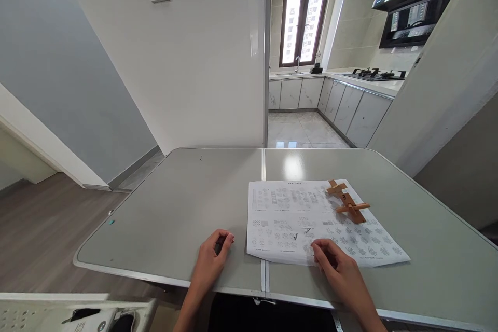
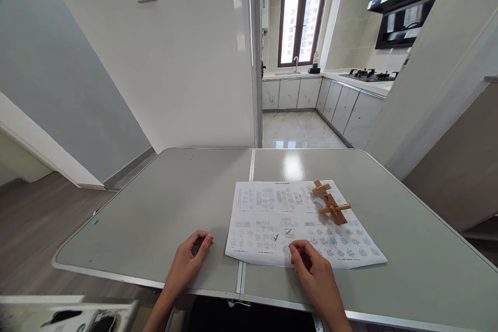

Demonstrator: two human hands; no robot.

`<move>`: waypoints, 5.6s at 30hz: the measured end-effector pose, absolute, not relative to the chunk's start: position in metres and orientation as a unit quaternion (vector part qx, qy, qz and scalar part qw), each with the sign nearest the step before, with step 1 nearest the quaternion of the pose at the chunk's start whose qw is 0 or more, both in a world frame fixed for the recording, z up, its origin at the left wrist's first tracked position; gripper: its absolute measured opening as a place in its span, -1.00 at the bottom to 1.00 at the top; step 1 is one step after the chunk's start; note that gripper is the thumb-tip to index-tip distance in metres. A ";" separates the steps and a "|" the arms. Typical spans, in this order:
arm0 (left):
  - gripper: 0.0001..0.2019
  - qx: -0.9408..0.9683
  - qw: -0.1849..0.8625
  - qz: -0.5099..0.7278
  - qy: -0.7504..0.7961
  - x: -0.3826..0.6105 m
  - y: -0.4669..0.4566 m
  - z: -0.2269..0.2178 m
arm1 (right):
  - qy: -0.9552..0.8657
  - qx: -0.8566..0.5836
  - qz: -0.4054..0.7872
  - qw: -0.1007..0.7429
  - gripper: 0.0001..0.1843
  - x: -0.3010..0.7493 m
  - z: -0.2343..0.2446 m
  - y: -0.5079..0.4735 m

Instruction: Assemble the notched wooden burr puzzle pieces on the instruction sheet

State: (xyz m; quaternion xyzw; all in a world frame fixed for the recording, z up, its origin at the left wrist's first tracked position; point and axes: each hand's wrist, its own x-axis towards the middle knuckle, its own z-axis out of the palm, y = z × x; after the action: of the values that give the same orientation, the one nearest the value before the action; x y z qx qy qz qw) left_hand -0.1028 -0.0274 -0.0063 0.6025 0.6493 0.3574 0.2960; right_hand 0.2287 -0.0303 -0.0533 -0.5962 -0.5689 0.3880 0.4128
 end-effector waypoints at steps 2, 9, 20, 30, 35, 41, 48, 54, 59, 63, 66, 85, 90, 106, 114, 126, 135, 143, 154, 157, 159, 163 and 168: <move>-0.64 0.600 0.297 0.358 0.650 -0.102 -0.027 -0.006 | -0.569 -0.596 0.393 0.409 -0.52 0.229 -0.052 -0.030; -0.66 0.605 0.294 0.357 0.648 -0.105 -0.026 -0.011 | -0.550 -0.540 0.462 0.438 -0.55 0.233 -0.039 0.002; -0.62 0.609 0.291 0.351 0.649 -0.103 -0.027 -0.007 | -0.105 -0.320 0.714 0.614 -0.82 0.261 -0.033 0.118; -0.63 0.616 0.283 0.358 0.642 -0.105 -0.027 -0.008 | -0.060 -0.256 0.697 0.667 -0.55 0.279 -0.049 0.145; -0.64 0.614 0.291 0.352 0.644 -0.105 -0.028 -0.008 | -0.066 -0.257 0.686 0.677 -0.52 0.286 -0.051 0.147; -0.64 0.611 0.288 0.351 0.648 -0.104 -0.027 -0.008 | -0.106 -0.283 0.673 0.675 -0.71 0.286 -0.054 0.150; -0.62 0.610 0.282 0.360 0.647 -0.104 -0.027 -0.008 | -0.189 -0.340 0.653 0.650 -0.75 0.266 -0.052 0.145; -0.59 0.621 0.287 0.359 0.635 -0.097 -0.020 -0.001 | -0.372 -0.397 0.629 0.555 -0.58 0.219 -0.039 0.133; -0.61 0.635 0.320 0.387 0.588 -0.080 0.015 0.005 | -0.491 -0.370 0.619 0.488 -0.46 0.171 -0.026 0.122; -0.57 0.625 0.367 0.441 0.529 -0.067 0.059 0.005 | -0.617 -0.393 0.509 0.455 -0.42 0.142 -0.026 0.113; -0.42 0.620 0.445 0.453 0.461 -0.062 0.085 0.006 | -0.655 -0.393 0.463 0.450 -0.48 0.132 -0.031 0.106; -0.22 0.615 0.598 0.404 0.317 -0.066 0.102 -0.009 | -0.790 -0.367 0.343 0.352 -0.72 0.133 -0.029 0.086; -0.26 0.601 0.590 0.415 0.345 -0.066 0.106 -0.015 | -0.761 -0.338 0.422 0.358 -0.60 0.133 -0.026 0.087; -0.32 0.600 0.639 0.370 0.308 -0.068 0.108 -0.012 | -0.688 -0.274 0.570 0.354 -0.49 0.137 -0.024 0.096; -0.35 0.592 0.604 0.410 0.341 -0.065 0.109 -0.016 | -0.684 -0.368 0.446 0.445 -0.65 0.135 -0.038 0.099; -0.32 0.601 0.556 0.419 0.392 -0.062 0.106 -0.017 | -0.659 -0.365 0.485 0.445 -0.71 0.137 -0.040 0.099; -0.36 0.618 0.541 0.412 0.395 -0.061 0.105 -0.018 | -0.639 -0.329 0.533 0.446 -0.67 0.134 -0.042 0.099; -0.42 0.621 0.534 0.414 0.396 -0.059 0.103 -0.016 | -0.636 -0.327 0.543 0.439 -0.66 0.133 -0.048 0.102; -0.44 0.656 0.466 0.395 0.442 -0.058 0.099 -0.014 | -0.670 -0.308 0.539 0.407 -0.58 0.147 -0.042 0.109; -0.42 0.691 0.407 0.374 0.466 -0.057 0.098 -0.019 | -0.659 -0.323 0.535 0.418 -0.54 0.147 -0.038 0.108; -0.45 0.716 0.367 0.356 0.474 -0.055 0.098 -0.024 | -0.645 -0.328 0.541 0.429 -0.52 0.146 -0.037 0.107; -0.46 0.749 0.255 0.345 0.504 -0.056 0.101 -0.032 | -0.591 -0.332 0.571 0.462 -0.49 0.144 -0.038 0.109; -0.39 0.736 0.115 0.356 0.564 -0.061 0.107 -0.040 | -0.530 -0.342 0.584 0.511 -0.49 0.146 -0.039 0.115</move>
State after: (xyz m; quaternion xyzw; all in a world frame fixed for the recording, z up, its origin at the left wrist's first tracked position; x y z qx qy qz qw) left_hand -0.0613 0.1071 -0.0397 0.7362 0.5639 0.3561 0.1154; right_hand 0.1462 0.1147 -0.0393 -0.3419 -0.5303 0.5841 0.5106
